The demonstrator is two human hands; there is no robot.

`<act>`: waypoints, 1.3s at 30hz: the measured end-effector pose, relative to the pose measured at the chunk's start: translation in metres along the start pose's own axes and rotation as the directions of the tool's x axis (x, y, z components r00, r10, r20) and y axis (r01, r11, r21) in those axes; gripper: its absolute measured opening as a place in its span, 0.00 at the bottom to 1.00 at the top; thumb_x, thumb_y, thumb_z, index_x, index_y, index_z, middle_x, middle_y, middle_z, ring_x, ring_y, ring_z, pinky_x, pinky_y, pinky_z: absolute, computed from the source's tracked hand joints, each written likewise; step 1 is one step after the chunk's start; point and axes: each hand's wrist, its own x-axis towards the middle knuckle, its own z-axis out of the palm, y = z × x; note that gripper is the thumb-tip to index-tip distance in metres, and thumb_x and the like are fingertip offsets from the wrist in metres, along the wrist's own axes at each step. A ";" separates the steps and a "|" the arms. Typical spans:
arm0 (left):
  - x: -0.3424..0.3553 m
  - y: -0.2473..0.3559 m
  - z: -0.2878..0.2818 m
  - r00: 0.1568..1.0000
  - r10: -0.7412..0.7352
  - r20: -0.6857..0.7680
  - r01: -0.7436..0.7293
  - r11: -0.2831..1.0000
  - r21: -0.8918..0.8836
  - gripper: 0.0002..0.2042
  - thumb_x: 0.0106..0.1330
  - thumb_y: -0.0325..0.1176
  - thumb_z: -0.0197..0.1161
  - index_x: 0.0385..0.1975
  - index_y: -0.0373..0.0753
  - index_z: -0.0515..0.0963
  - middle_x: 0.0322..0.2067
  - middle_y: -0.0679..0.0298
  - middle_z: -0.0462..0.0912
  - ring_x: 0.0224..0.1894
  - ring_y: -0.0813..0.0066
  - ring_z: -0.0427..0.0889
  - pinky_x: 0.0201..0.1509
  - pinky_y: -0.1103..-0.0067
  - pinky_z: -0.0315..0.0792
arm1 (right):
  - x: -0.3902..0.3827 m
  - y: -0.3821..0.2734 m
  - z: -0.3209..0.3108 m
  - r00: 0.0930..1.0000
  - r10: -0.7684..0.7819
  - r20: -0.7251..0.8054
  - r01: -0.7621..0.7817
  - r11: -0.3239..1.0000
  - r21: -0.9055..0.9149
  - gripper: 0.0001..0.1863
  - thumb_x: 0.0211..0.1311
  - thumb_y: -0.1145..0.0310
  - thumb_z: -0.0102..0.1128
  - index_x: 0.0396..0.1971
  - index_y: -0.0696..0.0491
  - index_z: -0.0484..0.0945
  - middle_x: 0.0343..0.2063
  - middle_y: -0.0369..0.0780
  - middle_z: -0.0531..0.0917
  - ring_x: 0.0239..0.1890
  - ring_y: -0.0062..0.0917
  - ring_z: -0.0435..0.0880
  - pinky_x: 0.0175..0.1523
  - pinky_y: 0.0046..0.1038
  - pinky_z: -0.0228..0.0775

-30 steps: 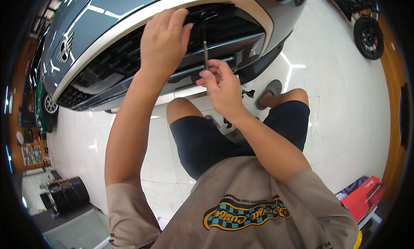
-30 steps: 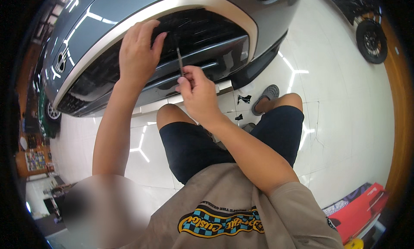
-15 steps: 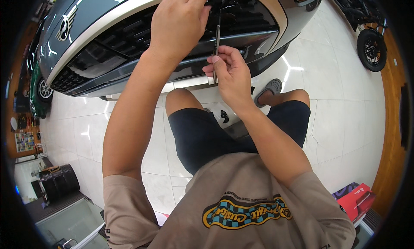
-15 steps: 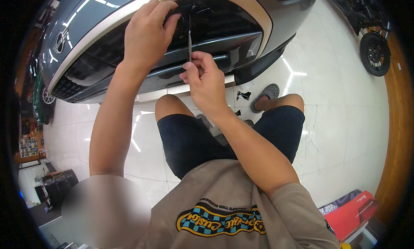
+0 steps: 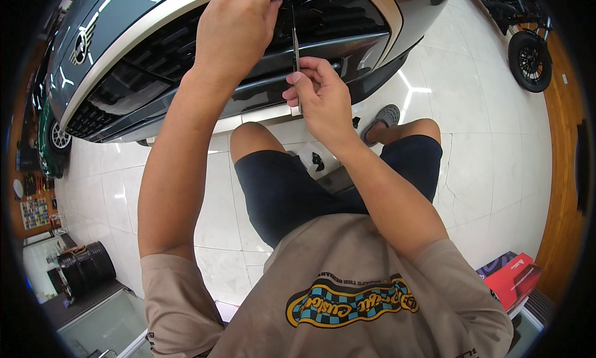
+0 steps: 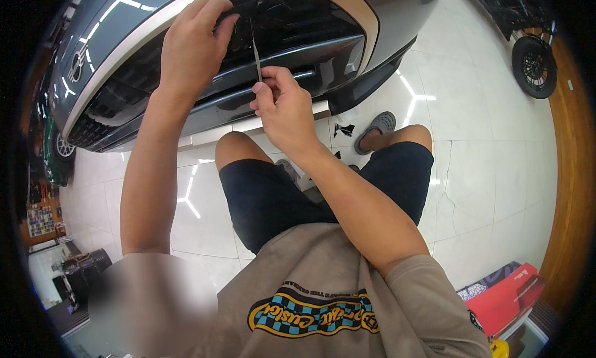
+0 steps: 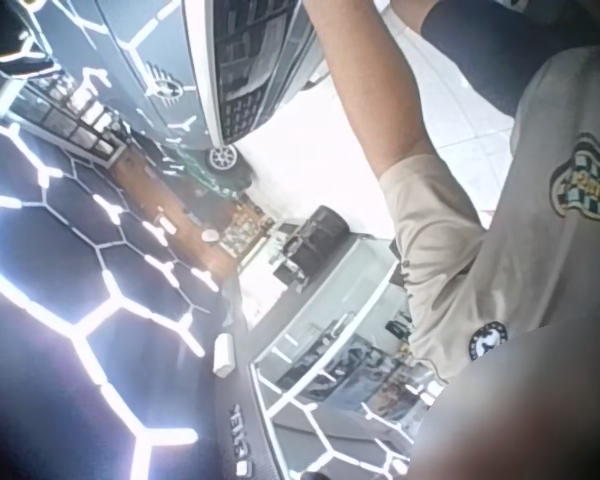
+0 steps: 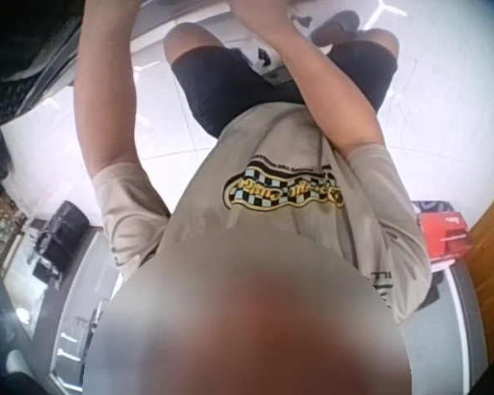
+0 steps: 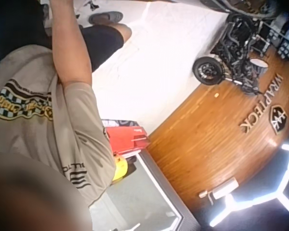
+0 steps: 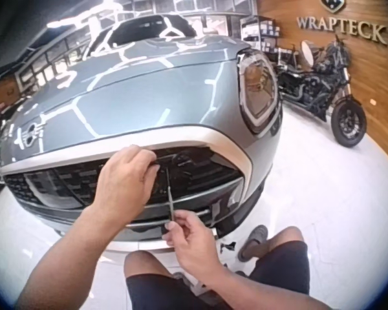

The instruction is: The person is installing a black grille insert into the front bumper of a car. They use a metal tool to pry and adjust the grille pieces into place, ensuring they fit securely within the bumper's openings.

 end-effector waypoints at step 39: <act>-0.014 -0.004 0.001 1.000 0.014 -0.024 -0.015 0.999 -0.043 0.07 0.68 0.32 0.68 0.41 0.38 0.82 0.40 0.58 0.85 0.42 0.54 0.84 0.47 0.67 0.77 | 0.019 -0.015 -0.067 0.926 -0.350 0.145 0.364 0.717 -0.595 0.12 0.70 0.73 0.61 0.50 0.60 0.83 0.34 0.43 0.88 0.32 0.24 0.84 0.40 0.25 0.77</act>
